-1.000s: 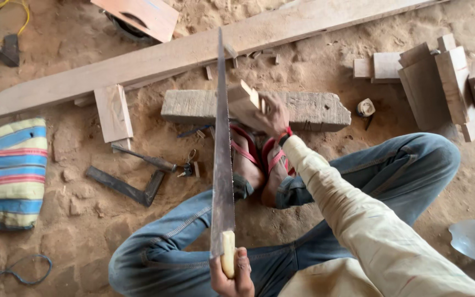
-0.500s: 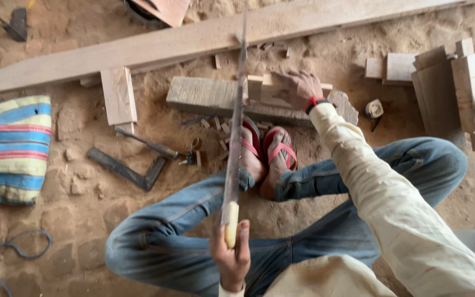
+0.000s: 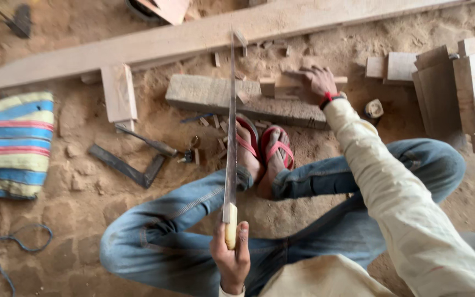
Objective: The person sits on the ground and uses a hand saw to cut small wooden blocks placed on a larger wooden plank. The person repeatedly saws through the blocks, separating them into smaller pieces.
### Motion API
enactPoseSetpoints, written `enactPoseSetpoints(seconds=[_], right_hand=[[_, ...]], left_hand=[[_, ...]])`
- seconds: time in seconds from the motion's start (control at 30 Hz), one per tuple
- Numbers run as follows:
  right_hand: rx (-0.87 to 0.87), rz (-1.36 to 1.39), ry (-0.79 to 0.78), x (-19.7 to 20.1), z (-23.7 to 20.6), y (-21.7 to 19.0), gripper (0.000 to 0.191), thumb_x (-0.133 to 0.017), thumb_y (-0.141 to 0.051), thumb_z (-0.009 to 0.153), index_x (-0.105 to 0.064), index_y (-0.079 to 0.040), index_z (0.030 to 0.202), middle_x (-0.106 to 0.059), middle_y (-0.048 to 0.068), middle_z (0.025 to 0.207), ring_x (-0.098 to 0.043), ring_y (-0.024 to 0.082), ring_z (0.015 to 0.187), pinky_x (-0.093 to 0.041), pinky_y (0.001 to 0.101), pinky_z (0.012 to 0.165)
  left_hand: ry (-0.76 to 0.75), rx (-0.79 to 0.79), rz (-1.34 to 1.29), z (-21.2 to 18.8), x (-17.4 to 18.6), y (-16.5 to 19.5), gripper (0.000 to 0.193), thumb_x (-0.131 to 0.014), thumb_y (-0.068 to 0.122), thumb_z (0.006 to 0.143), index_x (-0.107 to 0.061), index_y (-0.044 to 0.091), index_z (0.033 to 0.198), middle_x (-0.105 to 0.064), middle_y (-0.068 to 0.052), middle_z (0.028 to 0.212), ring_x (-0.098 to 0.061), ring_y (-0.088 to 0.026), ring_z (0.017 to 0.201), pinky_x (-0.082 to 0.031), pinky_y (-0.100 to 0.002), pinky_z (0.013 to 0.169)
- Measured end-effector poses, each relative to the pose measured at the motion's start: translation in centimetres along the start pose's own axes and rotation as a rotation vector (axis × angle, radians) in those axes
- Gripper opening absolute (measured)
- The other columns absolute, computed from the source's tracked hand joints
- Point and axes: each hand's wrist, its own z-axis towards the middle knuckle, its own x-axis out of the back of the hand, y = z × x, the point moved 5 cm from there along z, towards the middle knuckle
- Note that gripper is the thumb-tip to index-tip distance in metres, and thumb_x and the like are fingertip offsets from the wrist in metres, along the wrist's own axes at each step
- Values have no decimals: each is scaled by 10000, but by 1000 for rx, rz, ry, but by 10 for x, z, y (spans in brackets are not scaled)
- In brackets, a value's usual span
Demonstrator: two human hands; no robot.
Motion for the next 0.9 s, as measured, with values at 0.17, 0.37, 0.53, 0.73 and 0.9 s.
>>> enactPoseSetpoints(seconds=[0.17, 0.37, 0.53, 0.73, 0.9], right_hand=[[91, 19, 65, -3, 1, -33, 677, -731, -648, 870, -611, -327, 1454, -640, 92, 1361, -565, 328, 1250, -429, 524, 1016], [-35, -22, -61, -11, 6, -53, 641, -719, -635, 839, -626, -221, 1319, -644, 34, 1336, -574, 261, 1265, -414, 507, 1059], [15, 119, 37, -12, 10, -50, 645, -775, -611, 857, -631, -159, 1295, -673, 124, 1290, -639, 296, 1151, -431, 503, 1008], [7, 186, 55, -14, 6, -48, 546, -777, -542, 887, -634, -260, 1333, -739, 79, 1219, -702, 294, 1093, -495, 476, 1011], [109, 106, 174, 5, 1, -63, 613, -783, -483, 866, -587, -266, 1405, -721, 105, 1185, -681, 326, 1066, -474, 505, 947]], left_hand=[[-38, 93, 39, 6, -10, 0, 281, -756, 131, 924, -629, -35, 1112, -670, -112, 740, -607, -189, 592, -492, -314, 581], [-86, 108, 2, 10, -26, 6, 360, -732, 164, 937, -616, -53, 1200, -701, -103, 800, -659, -174, 658, -523, -309, 613], [-134, 151, -44, 19, -33, 8, 432, -706, 188, 960, -595, -52, 1302, -684, -102, 851, -629, -175, 687, -529, -310, 644], [-170, 194, -33, 38, -43, 11, 473, -695, 181, 965, -575, -31, 1370, -701, -128, 919, -664, -188, 782, -560, -319, 719], [-196, 195, -22, 50, -60, -1, 469, -668, 199, 991, -555, -47, 1374, -716, -168, 1086, -706, -226, 891, -577, -336, 790]])
